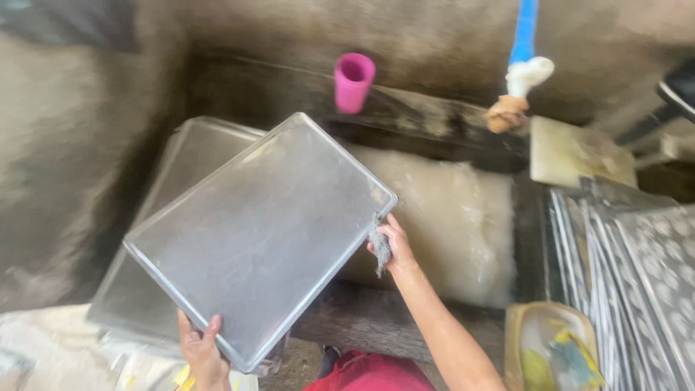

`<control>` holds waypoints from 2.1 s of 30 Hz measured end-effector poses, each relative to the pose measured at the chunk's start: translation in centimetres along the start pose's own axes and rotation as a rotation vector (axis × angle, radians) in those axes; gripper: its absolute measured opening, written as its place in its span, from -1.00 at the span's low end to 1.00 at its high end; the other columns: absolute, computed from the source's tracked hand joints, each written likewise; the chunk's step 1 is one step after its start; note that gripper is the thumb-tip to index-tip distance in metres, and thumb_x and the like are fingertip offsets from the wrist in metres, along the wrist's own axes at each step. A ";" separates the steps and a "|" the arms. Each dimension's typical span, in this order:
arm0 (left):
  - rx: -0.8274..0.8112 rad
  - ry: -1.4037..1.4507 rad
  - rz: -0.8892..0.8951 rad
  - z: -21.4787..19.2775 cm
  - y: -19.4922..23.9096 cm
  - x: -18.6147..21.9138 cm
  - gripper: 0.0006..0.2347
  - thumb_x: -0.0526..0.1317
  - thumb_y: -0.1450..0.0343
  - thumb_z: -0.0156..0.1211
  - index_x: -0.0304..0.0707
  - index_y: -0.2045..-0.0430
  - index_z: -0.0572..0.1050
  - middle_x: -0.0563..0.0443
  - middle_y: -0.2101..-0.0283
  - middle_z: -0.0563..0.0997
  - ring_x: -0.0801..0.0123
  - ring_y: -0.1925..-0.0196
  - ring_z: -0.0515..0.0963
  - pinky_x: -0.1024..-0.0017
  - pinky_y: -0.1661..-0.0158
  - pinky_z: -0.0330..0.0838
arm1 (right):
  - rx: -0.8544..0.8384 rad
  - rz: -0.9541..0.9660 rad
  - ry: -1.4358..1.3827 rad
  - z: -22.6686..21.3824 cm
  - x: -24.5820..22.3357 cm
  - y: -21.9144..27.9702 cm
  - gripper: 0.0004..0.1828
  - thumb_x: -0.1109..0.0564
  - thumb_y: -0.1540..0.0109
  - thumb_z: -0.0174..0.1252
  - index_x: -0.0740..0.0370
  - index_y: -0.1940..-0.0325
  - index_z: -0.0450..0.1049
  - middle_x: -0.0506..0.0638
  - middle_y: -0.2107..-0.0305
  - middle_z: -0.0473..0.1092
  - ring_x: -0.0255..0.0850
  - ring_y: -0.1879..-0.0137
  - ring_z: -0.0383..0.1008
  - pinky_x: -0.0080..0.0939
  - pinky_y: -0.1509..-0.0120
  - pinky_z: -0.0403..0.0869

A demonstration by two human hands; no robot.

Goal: The person washes multiple metal trays in a concrete sink using a steel wool scrubber and running water. They scrub each tray on both sides, rinse it, and place it on a stack of clean trays to the left.

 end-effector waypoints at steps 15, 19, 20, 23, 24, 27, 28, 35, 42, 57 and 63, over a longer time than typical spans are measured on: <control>0.277 -1.145 0.339 -3.2 -2.9 3.3 -0.49 -0.22 -0.34 0.36 -0.27 -0.21 0.41 -0.34 -0.07 0.49 -0.04 -0.10 0.51 0.15 -0.08 0.41 | -0.132 -0.598 0.794 17.0 2.3 -9.6 -0.57 0.31 -0.15 0.19 0.30 -0.10 0.36 0.10 0.24 0.35 -0.06 0.17 0.44 -0.09 0.19 0.51; 0.235 -0.715 0.527 3.0 -14.2 2.0 -0.62 -0.24 -0.54 0.11 -0.31 -0.27 0.33 -0.32 -0.21 0.43 -0.12 -0.22 0.46 0.09 -0.20 0.37 | -0.362 -0.994 1.161 26.6 10.2 -8.2 -0.78 0.21 -0.13 0.28 0.22 0.14 0.52 0.13 0.19 0.44 0.01 0.03 0.49 -0.06 -0.09 0.46; 0.297 -0.731 0.617 3.9 -15.8 1.4 -0.58 -0.23 -0.56 0.09 -0.37 -0.33 0.27 -0.36 -0.28 0.40 -0.21 -0.28 0.38 0.03 -0.25 0.28 | -0.542 -1.170 1.222 28.3 13.2 -7.5 -0.70 0.20 -0.18 0.23 0.26 0.00 0.54 0.21 0.01 0.45 0.17 -0.23 0.40 0.05 -0.28 0.40; 0.297 -0.781 0.651 4.7 -17.7 -0.7 -0.50 -0.11 -0.57 0.02 -0.38 -0.39 0.16 -0.35 -0.37 0.33 -0.19 -0.38 0.28 0.00 -0.35 0.14 | -1.014 -1.402 1.479 30.8 20.6 -6.9 -0.66 0.19 -0.23 0.04 0.26 -0.09 0.47 0.13 -0.16 0.44 0.21 -0.42 0.35 0.07 -0.49 0.32; 0.263 -0.804 0.618 5.0 -18.0 -1.2 -0.47 -0.06 -0.56 -0.02 -0.35 -0.40 0.13 -0.32 -0.39 0.31 -0.14 -0.40 0.26 0.02 -0.38 0.11 | -0.904 -1.474 1.533 32.8 21.4 -9.4 -0.62 0.19 -0.20 0.04 0.32 -0.09 0.47 0.19 -0.14 0.43 0.21 -0.38 0.35 0.10 -0.48 0.32; 0.117 -1.410 0.393 6.2 -19.2 -2.0 -0.29 0.09 -0.41 0.02 -0.38 -0.40 0.06 -0.28 -0.44 0.12 -0.14 -0.54 -0.08 -0.07 -0.42 -0.23 | -0.518 -1.212 1.943 39.0 20.2 -19.5 -0.62 0.24 -0.29 -0.01 0.45 -0.16 0.46 0.35 -0.12 0.40 0.19 -0.27 0.38 0.08 -0.45 0.35; 0.086 -1.470 0.313 6.6 -18.7 -2.3 -0.30 0.11 -0.42 -0.02 -0.35 -0.41 0.03 -0.25 -0.47 0.04 -0.13 -0.55 -0.16 -0.07 -0.42 -0.31 | -0.336 -1.034 1.854 40.4 18.0 -22.8 -0.68 0.25 -0.34 -0.07 0.36 -0.10 0.50 0.27 -0.09 0.43 0.14 -0.32 0.39 0.10 -0.53 0.34; -0.048 -1.658 0.140 7.7 -19.2 0.0 -0.34 0.15 -0.48 -0.20 -0.23 -0.43 -0.06 -0.16 -0.55 -0.21 -0.16 -0.56 -0.42 -0.14 -0.38 -0.57 | -0.281 -1.538 1.639 39.2 20.9 -19.5 -0.58 0.25 -0.22 0.02 0.46 -0.15 0.46 0.28 -0.24 0.34 0.40 -0.45 0.20 0.33 -0.49 0.26; -0.003 -1.767 0.223 7.6 -19.5 -1.4 -0.34 0.12 -0.46 -0.21 -0.26 -0.43 -0.04 -0.21 -0.53 -0.18 -0.17 -0.53 -0.39 -0.17 -0.34 -0.57 | -0.229 -1.425 1.719 38.7 23.4 -17.6 -0.47 0.23 -0.21 0.01 0.48 -0.26 0.43 0.35 -0.24 0.32 0.34 -0.48 0.20 0.28 -0.55 0.27; 0.077 -1.533 0.382 6.1 -20.9 -4.0 -0.30 0.14 -0.48 -0.15 -0.36 -0.47 -0.02 -0.27 -0.57 -0.14 -0.21 -0.59 -0.34 -0.21 -0.39 -0.52 | 0.154 -0.608 2.036 11.9 -2.5 -12.8 -0.61 0.28 -0.19 0.07 0.04 -0.05 0.61 -0.01 -0.14 0.38 0.13 -0.19 0.34 0.04 -0.23 0.44; 0.142 -1.486 0.436 9.3 -19.6 -1.4 -0.39 -0.05 -0.43 0.14 -0.33 -0.38 0.19 -0.32 -0.52 0.05 -0.29 -0.57 -0.14 -0.28 -0.40 -0.31 | 0.067 -0.262 0.436 4.3 -3.3 -11.0 -0.65 0.07 -0.40 0.00 0.13 -0.20 0.55 0.08 0.25 0.48 -0.20 0.30 0.46 -0.22 0.35 0.42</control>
Point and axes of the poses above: each hand's wrist, its own y-axis away from the middle knuckle, its own z-axis out of the palm, x = y × z, the point moved 1 cm from there along -y, towards the middle knuckle
